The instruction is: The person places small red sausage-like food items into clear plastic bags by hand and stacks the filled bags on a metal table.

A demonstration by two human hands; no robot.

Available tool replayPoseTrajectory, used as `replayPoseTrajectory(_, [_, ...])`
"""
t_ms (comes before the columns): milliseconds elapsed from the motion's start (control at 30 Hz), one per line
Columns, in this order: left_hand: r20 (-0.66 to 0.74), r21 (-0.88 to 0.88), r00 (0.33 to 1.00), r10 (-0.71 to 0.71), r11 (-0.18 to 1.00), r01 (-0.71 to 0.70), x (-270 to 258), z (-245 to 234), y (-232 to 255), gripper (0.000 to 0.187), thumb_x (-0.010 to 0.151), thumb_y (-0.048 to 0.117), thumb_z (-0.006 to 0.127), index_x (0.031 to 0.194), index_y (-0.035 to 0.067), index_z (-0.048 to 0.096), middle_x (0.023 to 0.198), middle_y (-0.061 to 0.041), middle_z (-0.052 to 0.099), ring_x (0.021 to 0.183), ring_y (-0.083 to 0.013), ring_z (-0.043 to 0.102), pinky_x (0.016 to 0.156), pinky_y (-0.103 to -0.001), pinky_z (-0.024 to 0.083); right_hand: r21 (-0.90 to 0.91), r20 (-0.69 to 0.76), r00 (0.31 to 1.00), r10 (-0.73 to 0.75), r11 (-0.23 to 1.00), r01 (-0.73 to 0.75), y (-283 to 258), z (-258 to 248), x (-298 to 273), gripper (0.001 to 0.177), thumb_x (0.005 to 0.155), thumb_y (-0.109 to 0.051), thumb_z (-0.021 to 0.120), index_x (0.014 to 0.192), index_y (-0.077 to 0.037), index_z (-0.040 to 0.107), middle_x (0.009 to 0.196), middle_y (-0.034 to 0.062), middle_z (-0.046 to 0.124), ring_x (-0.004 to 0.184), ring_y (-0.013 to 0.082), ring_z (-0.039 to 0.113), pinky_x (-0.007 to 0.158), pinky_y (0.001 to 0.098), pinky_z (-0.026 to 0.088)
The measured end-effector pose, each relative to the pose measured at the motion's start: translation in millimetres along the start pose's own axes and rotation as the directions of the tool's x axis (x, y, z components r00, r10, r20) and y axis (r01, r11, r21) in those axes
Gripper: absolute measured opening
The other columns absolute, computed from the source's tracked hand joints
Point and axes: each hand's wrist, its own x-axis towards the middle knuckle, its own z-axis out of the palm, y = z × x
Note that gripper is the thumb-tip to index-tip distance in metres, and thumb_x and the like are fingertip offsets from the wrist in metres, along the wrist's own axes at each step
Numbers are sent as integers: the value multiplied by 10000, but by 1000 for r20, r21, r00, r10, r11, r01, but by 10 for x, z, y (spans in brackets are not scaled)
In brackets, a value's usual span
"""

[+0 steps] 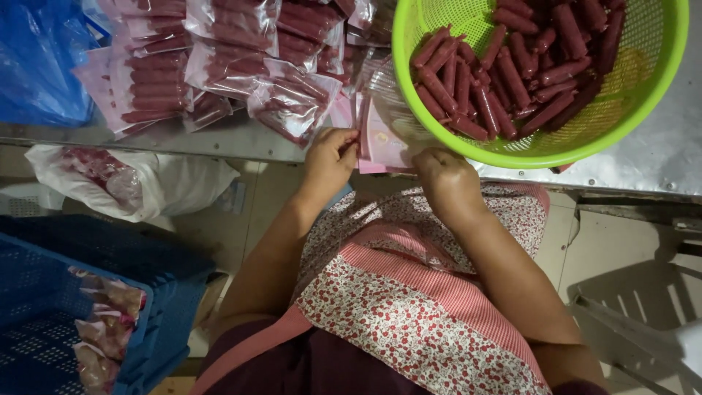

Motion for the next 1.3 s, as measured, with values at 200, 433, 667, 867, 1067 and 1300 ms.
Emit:
replayPoseTrajectory(200, [-11,12,1000,-11,1000,11,13,22,-53,167,836,115,774,1003,112,769,894,-76,692,926,-296,686,839,-368,547,97,28,997,76,992,-78,-288,-211,396,178,823,-273,782,977,-209,719,721,6,638,609,242,691,550,390,565])
replayPoseTrajectory(433, [6,-134,981,-193,972,192,11,-29,120,198,902,149,752,1097,126,772,951,-105,722,946,-283,724,811,-351,584,400,206,928,311,839,-369,-374,-133,466,201,964,-346,747,870,-169,728,664,80,661,707,341,714,618,396,550])
replayPoseTrajectory(667, [-26,-241,980,-198,953,186,-80,20,496,490,904,213,782,1332,52,607,1041,-220,714,959,-369,720,792,-443,596,520,336,832,442,650,-555,-559,-415,652,257,825,-303,858,836,-107,692,668,129,684,728,379,710,614,446,528])
replayPoseTrajectory(867, [13,-240,968,-252,939,247,11,81,675,669,858,72,751,1477,141,507,1068,-216,711,977,-400,721,799,-466,622,644,391,818,421,510,-570,-571,-416,637,226,845,-280,858,816,-102,722,647,112,691,683,316,712,615,385,516])
replayPoseTrajectory(1067, [-112,-27,982,-155,988,153,61,24,415,561,810,74,799,1340,168,641,1125,-154,673,1078,-353,678,923,-439,568,749,439,809,391,338,-570,-532,-897,627,96,872,-143,815,818,-85,761,625,95,695,607,242,677,616,348,533])
replayPoseTrajectory(1300, [-87,-98,995,-52,994,44,128,-448,1062,150,849,194,819,992,173,777,798,-15,701,675,-152,689,630,-264,577,829,313,790,527,254,-498,-371,-1306,686,169,790,-46,884,800,-14,719,527,70,610,515,98,538,450,245,431])
